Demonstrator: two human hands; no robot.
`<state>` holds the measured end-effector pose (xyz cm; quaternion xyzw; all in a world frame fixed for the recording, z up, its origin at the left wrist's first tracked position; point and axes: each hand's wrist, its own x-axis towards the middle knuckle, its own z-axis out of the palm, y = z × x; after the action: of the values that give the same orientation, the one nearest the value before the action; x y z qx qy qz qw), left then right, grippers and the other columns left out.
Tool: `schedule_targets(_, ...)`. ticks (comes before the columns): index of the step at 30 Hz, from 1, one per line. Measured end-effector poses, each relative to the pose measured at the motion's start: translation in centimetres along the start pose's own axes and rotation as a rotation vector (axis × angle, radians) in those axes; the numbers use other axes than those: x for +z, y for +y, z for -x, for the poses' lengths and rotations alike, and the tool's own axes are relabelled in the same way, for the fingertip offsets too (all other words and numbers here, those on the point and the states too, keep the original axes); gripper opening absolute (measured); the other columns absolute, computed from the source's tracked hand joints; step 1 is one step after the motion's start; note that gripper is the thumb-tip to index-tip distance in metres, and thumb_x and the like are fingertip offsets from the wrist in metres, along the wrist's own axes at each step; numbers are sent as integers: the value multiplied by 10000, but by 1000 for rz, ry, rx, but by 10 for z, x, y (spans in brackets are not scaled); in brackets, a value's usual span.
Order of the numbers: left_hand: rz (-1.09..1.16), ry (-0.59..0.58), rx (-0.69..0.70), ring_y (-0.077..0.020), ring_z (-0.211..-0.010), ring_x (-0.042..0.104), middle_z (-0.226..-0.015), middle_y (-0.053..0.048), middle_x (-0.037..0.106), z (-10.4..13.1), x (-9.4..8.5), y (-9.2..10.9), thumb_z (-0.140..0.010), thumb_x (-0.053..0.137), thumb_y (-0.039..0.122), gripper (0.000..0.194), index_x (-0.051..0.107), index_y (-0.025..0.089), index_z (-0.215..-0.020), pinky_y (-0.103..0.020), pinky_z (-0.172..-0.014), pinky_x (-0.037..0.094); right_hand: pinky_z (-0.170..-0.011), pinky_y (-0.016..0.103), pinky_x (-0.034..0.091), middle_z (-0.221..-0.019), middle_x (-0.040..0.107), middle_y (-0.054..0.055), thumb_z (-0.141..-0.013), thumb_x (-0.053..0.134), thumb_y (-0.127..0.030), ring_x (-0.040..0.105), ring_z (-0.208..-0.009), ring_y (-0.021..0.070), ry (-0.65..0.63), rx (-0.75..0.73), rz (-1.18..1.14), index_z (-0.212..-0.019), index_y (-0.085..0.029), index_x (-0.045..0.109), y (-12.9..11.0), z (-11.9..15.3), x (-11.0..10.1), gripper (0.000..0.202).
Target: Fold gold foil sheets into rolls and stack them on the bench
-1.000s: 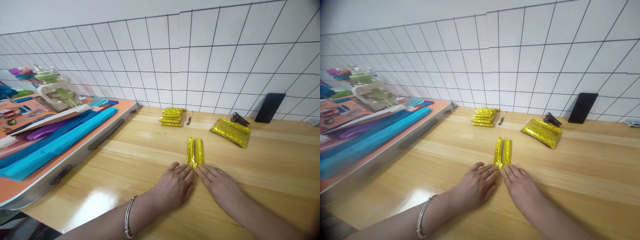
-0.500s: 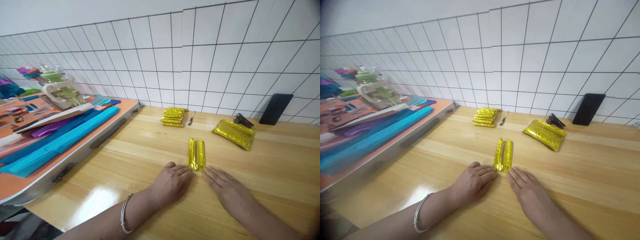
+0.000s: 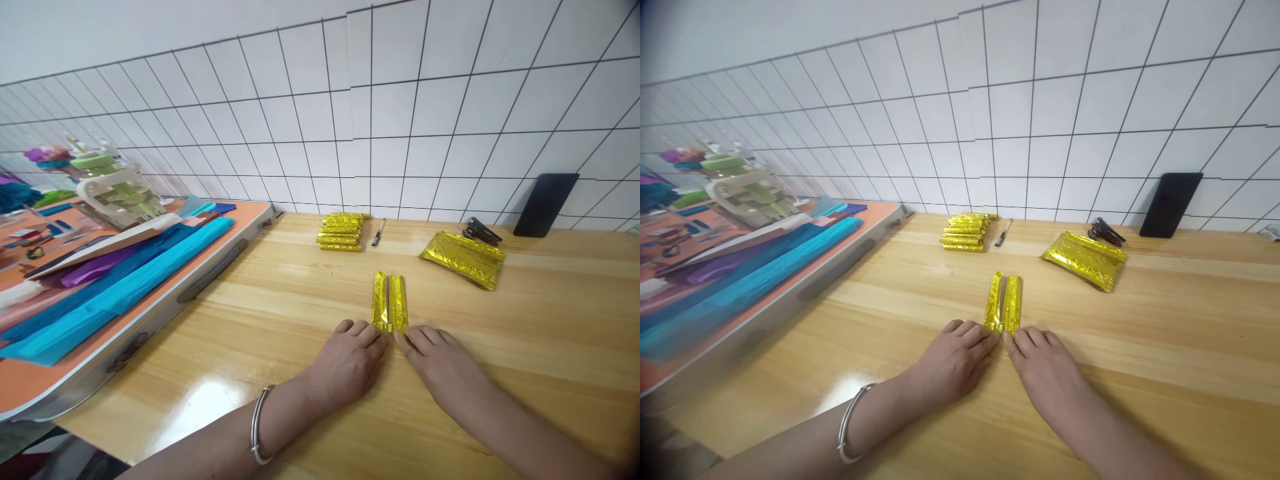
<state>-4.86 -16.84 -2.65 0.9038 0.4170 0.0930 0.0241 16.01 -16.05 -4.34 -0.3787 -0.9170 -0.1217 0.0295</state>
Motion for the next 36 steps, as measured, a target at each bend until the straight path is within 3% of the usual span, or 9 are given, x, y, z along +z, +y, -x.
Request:
schedule_targets(11, 37, 50, -24, -203, -920, 518, -931, -60, 585, 4, -3, -2, -907, 398, 265, 289, 530, 209, -1158, -376, -851, 364, -842, 372, 436, -1140, 605, 84, -730, 462, -7, 522, -1028, 228, 40, 22, -2, -1224, -169, 516, 3, 8, 6, 523)
schedule_targets(18, 28, 44, -10, -209, -900, 508, -925, -66, 582, 0, -5, -1, -915, 379, 285, 318, 525, 209, -1188, -380, -833, 372, -741, 366, 444, -997, 608, 73, -734, 524, -62, 528, -912, 236, -25, 25, -39, -1242, -219, 502, 1, 0, -2, 532)
schedule_targets(26, 30, 89, -23, -194, -916, 525, -910, -61, 590, 5, -3, -8, -914, 384, 247, 267, 563, 213, -1109, -392, -886, 361, -840, 336, 405, -1091, 576, 46, -770, 479, -6, 479, -988, 202, -46, 20, -197, -1239, -246, 500, 16, 7, -1, 528)
schedule_targets(36, -30, 40, -8, -213, -1001, 514, -1045, -87, 587, 3, -2, -7, -909, 394, 239, 320, 506, 198, -1205, -417, -943, 342, -793, 333, 410, -975, 588, 49, -726, 469, 26, 497, -935, 207, -40, 30, -156, -1253, -279, 501, 11, 2, -3, 611)
